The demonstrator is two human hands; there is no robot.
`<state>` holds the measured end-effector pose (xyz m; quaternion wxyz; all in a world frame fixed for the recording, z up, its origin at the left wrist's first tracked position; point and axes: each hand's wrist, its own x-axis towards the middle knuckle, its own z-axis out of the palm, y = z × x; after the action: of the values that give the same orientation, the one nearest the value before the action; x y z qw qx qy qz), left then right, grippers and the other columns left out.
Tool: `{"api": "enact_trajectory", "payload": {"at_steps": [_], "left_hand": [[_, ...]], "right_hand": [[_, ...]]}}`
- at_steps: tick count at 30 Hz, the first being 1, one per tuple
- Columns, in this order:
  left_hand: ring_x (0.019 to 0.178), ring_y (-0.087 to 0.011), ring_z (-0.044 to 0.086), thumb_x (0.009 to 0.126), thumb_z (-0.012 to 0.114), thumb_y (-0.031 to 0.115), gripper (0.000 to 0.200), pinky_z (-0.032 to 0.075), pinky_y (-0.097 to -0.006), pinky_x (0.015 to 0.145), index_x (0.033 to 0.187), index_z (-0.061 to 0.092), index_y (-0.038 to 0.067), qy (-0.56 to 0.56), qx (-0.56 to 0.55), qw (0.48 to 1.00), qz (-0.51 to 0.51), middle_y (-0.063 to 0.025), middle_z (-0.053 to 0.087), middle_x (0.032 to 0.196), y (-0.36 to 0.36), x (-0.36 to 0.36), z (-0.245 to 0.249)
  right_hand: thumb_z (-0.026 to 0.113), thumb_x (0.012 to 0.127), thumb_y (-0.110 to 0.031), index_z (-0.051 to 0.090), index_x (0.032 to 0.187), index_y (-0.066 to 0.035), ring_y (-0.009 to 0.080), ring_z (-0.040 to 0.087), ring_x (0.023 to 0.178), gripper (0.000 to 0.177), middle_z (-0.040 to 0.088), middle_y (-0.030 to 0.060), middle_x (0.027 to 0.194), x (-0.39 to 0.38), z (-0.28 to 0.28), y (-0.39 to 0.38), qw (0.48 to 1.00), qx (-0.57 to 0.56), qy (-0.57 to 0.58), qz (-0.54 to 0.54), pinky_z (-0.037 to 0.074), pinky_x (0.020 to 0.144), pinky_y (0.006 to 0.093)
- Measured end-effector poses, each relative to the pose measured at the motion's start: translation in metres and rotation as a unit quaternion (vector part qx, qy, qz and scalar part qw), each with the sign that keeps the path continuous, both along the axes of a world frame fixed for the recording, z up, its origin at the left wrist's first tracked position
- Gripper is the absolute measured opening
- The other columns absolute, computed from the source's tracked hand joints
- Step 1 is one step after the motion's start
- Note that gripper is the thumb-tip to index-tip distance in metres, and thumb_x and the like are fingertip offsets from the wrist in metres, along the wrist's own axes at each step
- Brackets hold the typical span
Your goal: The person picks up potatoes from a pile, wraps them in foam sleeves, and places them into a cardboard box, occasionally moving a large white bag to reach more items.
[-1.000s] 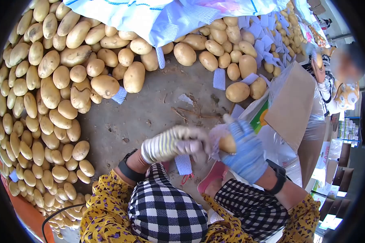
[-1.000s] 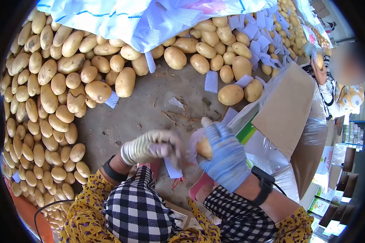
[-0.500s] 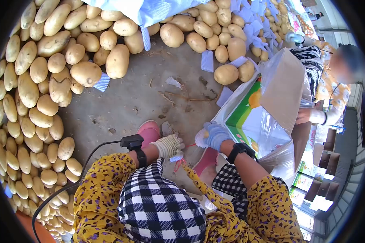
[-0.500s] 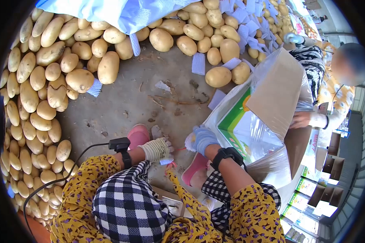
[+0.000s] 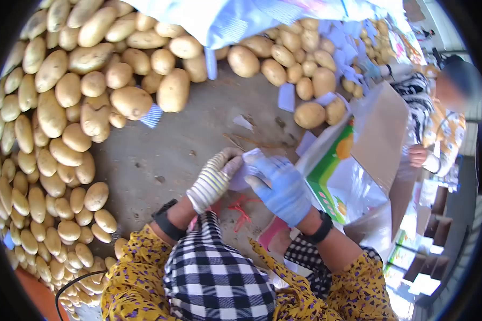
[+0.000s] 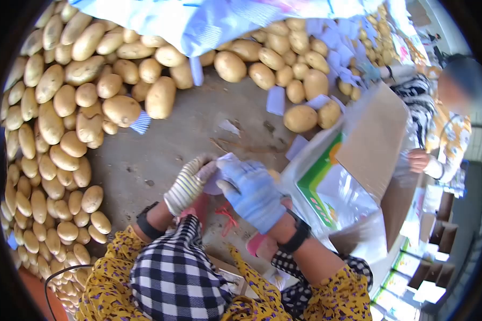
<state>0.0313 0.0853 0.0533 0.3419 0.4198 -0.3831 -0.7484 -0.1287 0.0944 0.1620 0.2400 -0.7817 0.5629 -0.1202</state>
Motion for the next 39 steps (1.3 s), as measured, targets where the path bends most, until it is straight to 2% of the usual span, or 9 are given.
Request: {"api": "enact_trajectory", "payload": {"at_steps": [5,8,12,15,19,24,28,31,39], "left_hand": [[0.089,-0.0202,0.058,0.091,0.061,0.016,0.02,0.047,-0.0342,0.084,0.107,0.06,0.004,-0.14,-0.138,0.978,0.065,-0.0081,0.062,0.092,-0.016,0.022,-0.016],[0.095,-0.0307,0.06,0.079,0.07,0.011,0.032,0.047,-0.0381,0.087,0.109,0.058,0.007,-0.542,-0.34,0.733,0.23,-0.0116,0.063,0.099,-0.078,0.093,-0.005],[0.122,-0.0308,0.044,0.073,0.071,0.015,0.055,0.034,-0.0473,0.103,0.124,0.053,0.013,-0.722,-0.423,0.498,0.227,-0.0095,0.049,0.129,-0.142,0.184,0.024],[0.122,-0.0312,0.046,0.074,0.068,0.014,0.047,0.038,-0.0451,0.101,0.119,0.055,0.012,-0.781,-0.319,0.523,0.123,-0.0099,0.049,0.129,-0.16,0.219,0.026],[0.117,-0.0334,0.051,0.076,0.065,0.012,0.043,0.045,-0.0447,0.096,0.118,0.056,0.012,-0.808,-0.397,0.424,0.099,-0.0148,0.052,0.126,-0.161,0.231,0.009],[0.109,-0.0305,0.057,0.083,0.07,0.022,0.053,0.046,-0.0403,0.094,0.129,0.05,0.004,-0.626,-0.248,0.699,0.24,-0.0178,0.057,0.119,-0.132,0.206,0.052],[0.107,-0.0163,0.054,0.088,0.068,0.028,0.058,0.045,-0.0279,0.092,0.134,0.044,0.001,-0.107,-0.128,0.959,0.23,-0.0085,0.057,0.118,-0.054,0.12,0.077],[0.116,-0.0194,0.052,0.086,0.072,0.031,0.067,0.043,-0.0316,0.098,0.137,0.041,0.0,0.055,-0.044,0.993,0.1,-0.0098,0.055,0.126,-0.011,0.054,0.075],[0.118,-0.025,0.056,0.092,0.062,0.026,0.047,0.043,-0.0408,0.103,0.13,0.051,0.001,0.286,0.18,0.941,0.003,-0.0134,0.059,0.126,0.001,0.041,0.013]], "right_hand": [[0.069,0.078,-0.017,0.053,0.131,-0.008,0.0344,0.06,0.078,0.056,0.064,0.0169,0.086,0.008,0.006,-0.003,0.998,0.019,0.056,0.026,0.046,0.072,0.0429],[0.068,0.079,-0.012,0.052,0.133,-0.01,0.0309,0.06,0.069,0.056,0.063,0.0176,0.077,0.006,0.008,0.003,0.984,0.111,-0.105,-0.096,0.048,0.066,0.0391],[0.065,0.082,-0.007,0.059,0.127,-0.01,0.0237,0.061,0.069,0.045,0.065,0.0157,0.081,0.001,0.009,0.005,0.979,0.149,-0.098,-0.098,0.05,0.064,0.0339],[0.063,0.082,-0.004,0.06,0.126,-0.01,0.0219,0.064,0.073,0.045,0.066,0.0152,0.085,0.016,0.023,0.005,0.978,0.168,-0.096,-0.079,0.051,0.068,0.0319],[0.068,0.079,-0.007,0.064,0.12,-0.011,0.0228,0.06,0.075,0.041,0.065,0.013,0.084,0.018,0.02,0.002,0.969,0.176,-0.153,-0.086,0.05,0.071,0.0332],[0.067,0.082,-0.011,0.063,0.122,-0.01,0.0231,0.063,0.082,0.04,0.067,0.013,0.096,0.011,0.016,0.005,0.946,0.21,-0.223,-0.103,0.05,0.077,0.0329],[0.064,0.091,-0.027,0.047,0.133,0.0,0.0158,0.057,0.107,0.053,0.059,0.0099,0.121,0.009,0.009,-0.004,0.82,0.354,-0.407,-0.191,0.046,0.095,0.03],[0.064,0.09,-0.031,0.048,0.133,-0.001,0.0185,0.057,0.11,0.055,0.059,0.0107,0.122,0.021,0.0,-0.016,0.557,0.45,-0.647,-0.263,0.046,0.098,0.0329],[0.065,0.087,-0.028,0.049,0.131,0.0,0.0254,0.058,0.111,0.055,0.059,0.0143,0.121,0.005,-0.013,-0.012,0.576,0.413,-0.629,-0.318,0.049,0.097,0.0388]]}}
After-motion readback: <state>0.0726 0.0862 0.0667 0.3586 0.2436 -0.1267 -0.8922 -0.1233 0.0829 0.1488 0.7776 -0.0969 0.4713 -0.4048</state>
